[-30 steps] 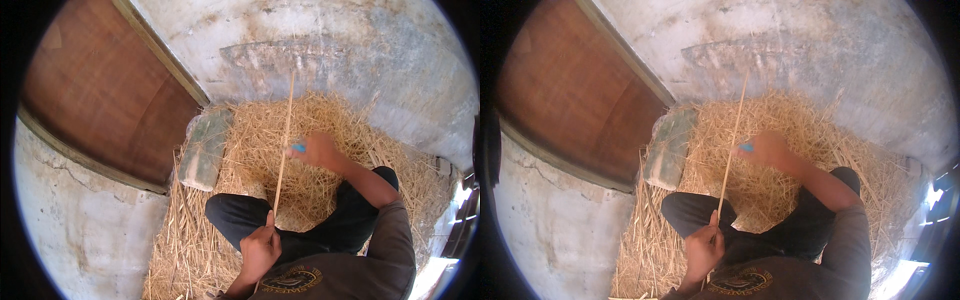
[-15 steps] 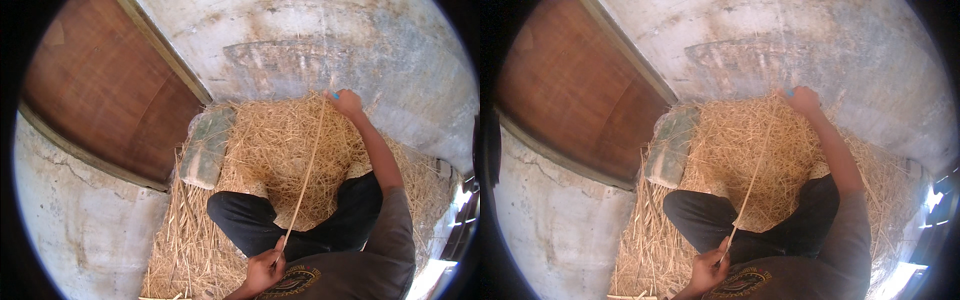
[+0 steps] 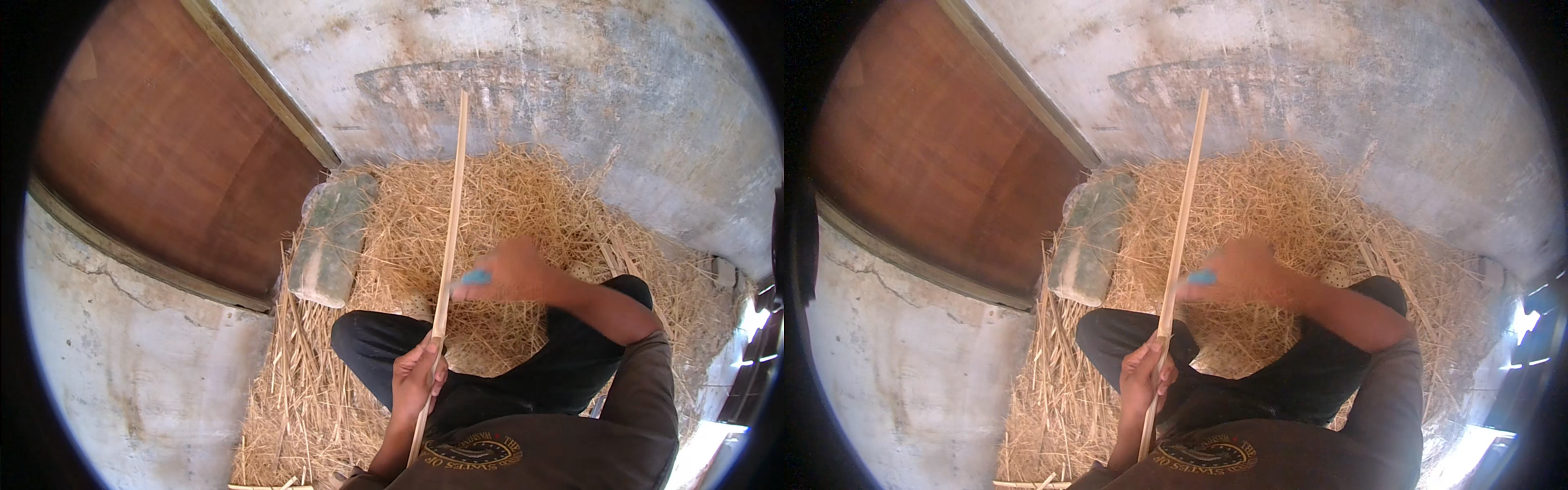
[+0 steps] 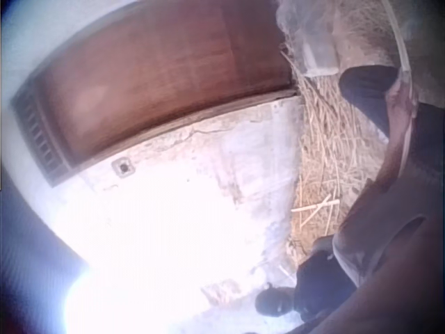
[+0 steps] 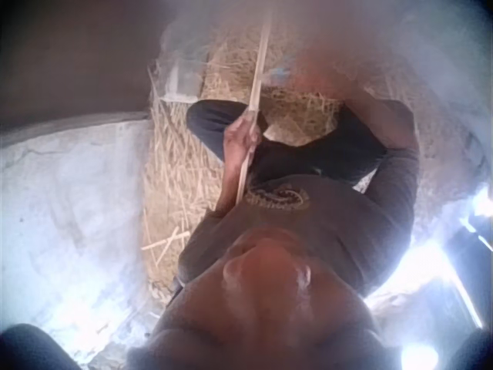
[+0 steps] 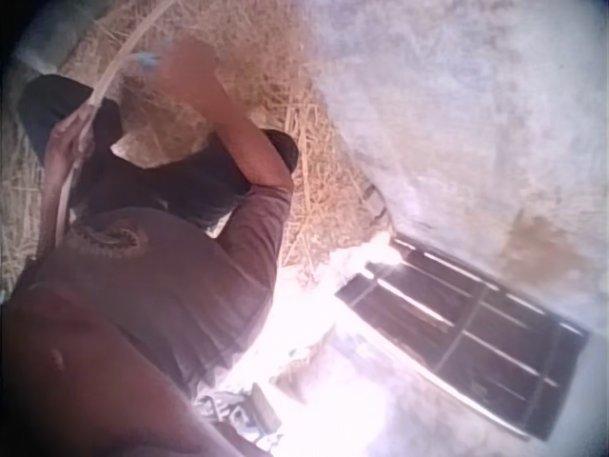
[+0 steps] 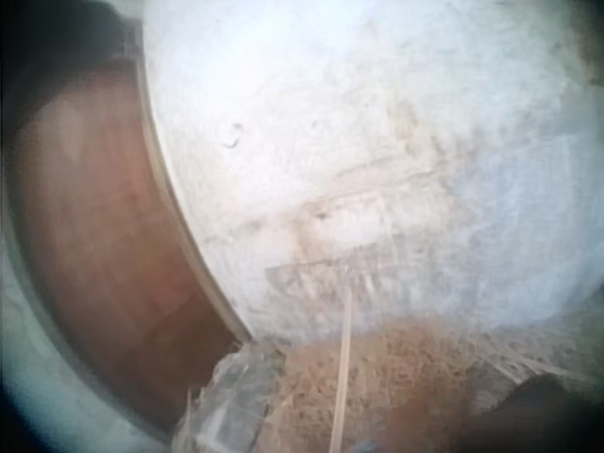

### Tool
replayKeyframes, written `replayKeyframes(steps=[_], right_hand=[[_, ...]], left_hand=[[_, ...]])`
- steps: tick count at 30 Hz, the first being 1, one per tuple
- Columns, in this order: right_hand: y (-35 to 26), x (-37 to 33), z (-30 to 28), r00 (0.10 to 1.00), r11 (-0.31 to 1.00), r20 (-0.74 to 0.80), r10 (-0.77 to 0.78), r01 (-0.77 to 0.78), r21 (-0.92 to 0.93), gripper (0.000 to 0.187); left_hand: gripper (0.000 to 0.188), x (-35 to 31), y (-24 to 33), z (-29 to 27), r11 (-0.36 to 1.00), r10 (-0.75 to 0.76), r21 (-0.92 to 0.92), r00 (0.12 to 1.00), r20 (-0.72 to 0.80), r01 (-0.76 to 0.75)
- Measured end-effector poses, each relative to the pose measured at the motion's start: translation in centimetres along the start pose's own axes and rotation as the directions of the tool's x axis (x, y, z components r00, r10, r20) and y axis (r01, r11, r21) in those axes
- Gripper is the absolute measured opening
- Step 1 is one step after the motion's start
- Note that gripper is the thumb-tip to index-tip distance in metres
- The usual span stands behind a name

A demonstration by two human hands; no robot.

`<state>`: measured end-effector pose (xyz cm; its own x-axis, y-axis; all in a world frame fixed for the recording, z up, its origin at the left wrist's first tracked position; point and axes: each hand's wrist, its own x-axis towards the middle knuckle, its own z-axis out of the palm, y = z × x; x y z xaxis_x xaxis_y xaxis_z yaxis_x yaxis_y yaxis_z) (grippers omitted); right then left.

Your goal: The person sits on a bed of straw and uses a small knife to shave a long, thin piece of wood. They hold the wood vertically and repeatedly scrape the blade along its length to remove thin strips of material.

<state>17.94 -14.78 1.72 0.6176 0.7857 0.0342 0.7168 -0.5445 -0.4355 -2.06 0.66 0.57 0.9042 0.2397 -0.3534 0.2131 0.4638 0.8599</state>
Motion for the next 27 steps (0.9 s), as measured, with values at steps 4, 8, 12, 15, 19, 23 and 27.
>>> replayKeyframes(steps=[4,8,12,15,19,23,27], right_hand=[[-1.6,-0.1,0.8,0.999,0.999,0.017,-0.028,0.028,-0.044,0.085],[0.4,1.5,0.1,0.996,0.996,-0.088,0.034,-0.041,-0.076,0.081],[-1.2,0.6,1.4,0.983,0.990,-0.151,-0.102,0.086,-0.112,0.079],[0.7,2.0,0.4,0.986,0.996,-0.164,0.017,-0.032,-0.088,0.083],[-0.4,1.1,0.8,1.000,0.994,0.019,0.017,-0.015,-0.108,0.087],[2.1,1.7,2.4,0.907,0.969,-0.410,-0.094,-0.011,-0.247,0.078],[2.9,2.5,0.0,0.963,0.987,-0.269,0.003,-0.047,-0.155,0.079]], left_hand=[[0.037,-0.5,0.8,0.9,0.986,0.059,0.155,0.998,0.007,-0.059],[0.034,-1.0,0.8,0.8,0.958,0.095,0.273,0.995,0.000,-0.092],[0.034,-1.2,0.8,1.0,0.884,0.205,0.429,0.979,0.005,-0.187],[0.034,-1.2,0.7,1.0,0.842,0.261,0.487,0.965,0.009,-0.232],[0.033,-1.9,1.8,1.6,0.881,0.165,0.453,0.986,-0.027,-0.136],[0.033,-2.6,1.1,1.4,0.890,0.187,0.422,0.982,0.009,-0.173],[0.033,-2.6,1.6,1.8,0.884,0.180,0.435,0.983,0.021,-0.171]])
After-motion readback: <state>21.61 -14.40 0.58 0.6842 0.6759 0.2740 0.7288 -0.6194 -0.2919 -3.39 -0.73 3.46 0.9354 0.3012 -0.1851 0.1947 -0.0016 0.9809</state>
